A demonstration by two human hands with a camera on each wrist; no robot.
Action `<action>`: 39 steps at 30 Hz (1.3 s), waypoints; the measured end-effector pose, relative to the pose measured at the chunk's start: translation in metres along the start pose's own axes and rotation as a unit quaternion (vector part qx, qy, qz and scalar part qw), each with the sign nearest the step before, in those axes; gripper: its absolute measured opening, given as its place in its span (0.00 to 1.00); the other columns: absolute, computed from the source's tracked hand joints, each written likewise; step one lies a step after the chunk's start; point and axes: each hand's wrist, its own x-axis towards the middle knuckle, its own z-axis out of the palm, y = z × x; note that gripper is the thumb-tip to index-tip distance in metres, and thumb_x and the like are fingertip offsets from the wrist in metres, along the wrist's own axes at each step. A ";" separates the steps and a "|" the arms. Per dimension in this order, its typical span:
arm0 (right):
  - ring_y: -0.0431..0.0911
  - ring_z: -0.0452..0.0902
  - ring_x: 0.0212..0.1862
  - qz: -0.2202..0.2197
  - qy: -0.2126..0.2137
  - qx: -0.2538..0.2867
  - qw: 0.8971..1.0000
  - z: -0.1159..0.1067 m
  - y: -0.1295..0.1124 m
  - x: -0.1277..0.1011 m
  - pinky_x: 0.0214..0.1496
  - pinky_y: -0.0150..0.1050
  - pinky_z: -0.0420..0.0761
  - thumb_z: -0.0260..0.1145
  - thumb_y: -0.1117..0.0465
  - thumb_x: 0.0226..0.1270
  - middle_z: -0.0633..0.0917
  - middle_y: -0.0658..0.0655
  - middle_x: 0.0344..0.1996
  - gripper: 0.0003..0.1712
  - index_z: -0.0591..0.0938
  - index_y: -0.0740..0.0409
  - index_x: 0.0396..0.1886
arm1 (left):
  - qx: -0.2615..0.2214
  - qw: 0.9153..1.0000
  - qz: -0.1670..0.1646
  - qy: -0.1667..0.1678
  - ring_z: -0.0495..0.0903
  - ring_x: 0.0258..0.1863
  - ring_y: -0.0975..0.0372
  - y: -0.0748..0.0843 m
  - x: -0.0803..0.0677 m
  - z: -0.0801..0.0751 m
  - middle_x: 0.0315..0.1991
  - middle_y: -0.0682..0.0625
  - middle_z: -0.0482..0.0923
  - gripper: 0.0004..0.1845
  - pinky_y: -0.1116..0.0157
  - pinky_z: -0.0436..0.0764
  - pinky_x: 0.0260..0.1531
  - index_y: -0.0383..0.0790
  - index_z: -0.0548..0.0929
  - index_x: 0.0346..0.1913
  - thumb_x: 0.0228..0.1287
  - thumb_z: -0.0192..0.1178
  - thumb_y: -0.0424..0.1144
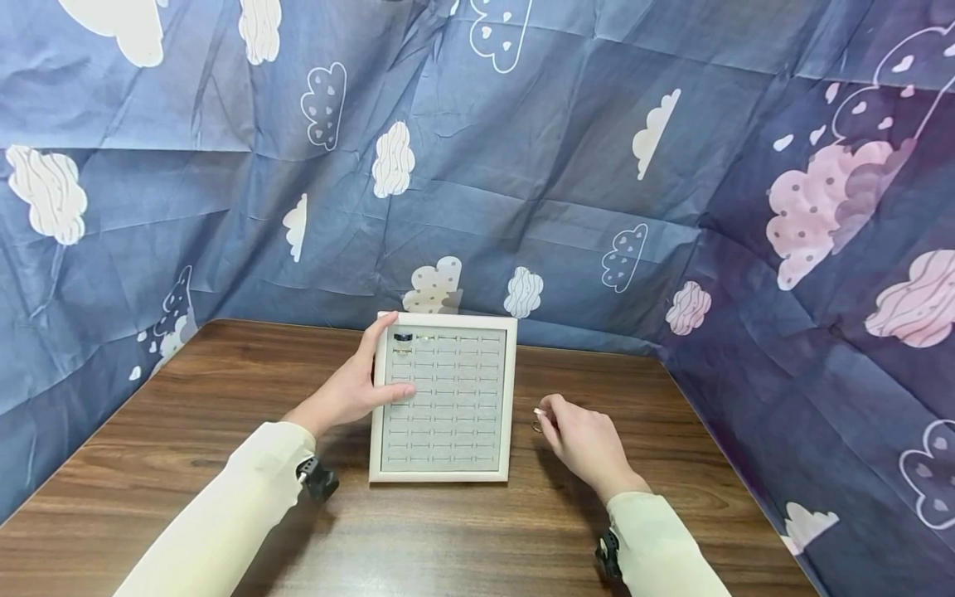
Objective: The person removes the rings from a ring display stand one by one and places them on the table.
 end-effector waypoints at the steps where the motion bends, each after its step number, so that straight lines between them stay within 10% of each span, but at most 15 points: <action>1: 0.37 0.75 0.23 0.000 -0.003 0.000 1.000 0.000 0.000 -0.001 0.25 0.43 0.77 0.75 0.60 0.70 0.85 0.45 0.24 0.08 0.83 0.53 0.43 | 0.000 1.000 0.000 0.000 0.90 0.50 0.55 0.000 0.000 0.000 0.56 0.44 0.90 0.61 0.47 0.82 0.64 0.61 0.43 0.86 0.66 0.78 0.38; 39: 0.32 0.71 0.24 -0.023 -0.172 -0.002 0.985 0.012 0.009 -0.014 0.26 0.38 0.74 0.76 0.60 0.70 0.80 0.39 0.23 0.09 0.82 0.47 0.36 | 0.002 1.000 -0.005 0.000 0.91 0.50 0.54 -0.001 0.000 0.001 0.56 0.43 0.89 0.61 0.48 0.82 0.62 0.61 0.43 0.86 0.66 0.78 0.38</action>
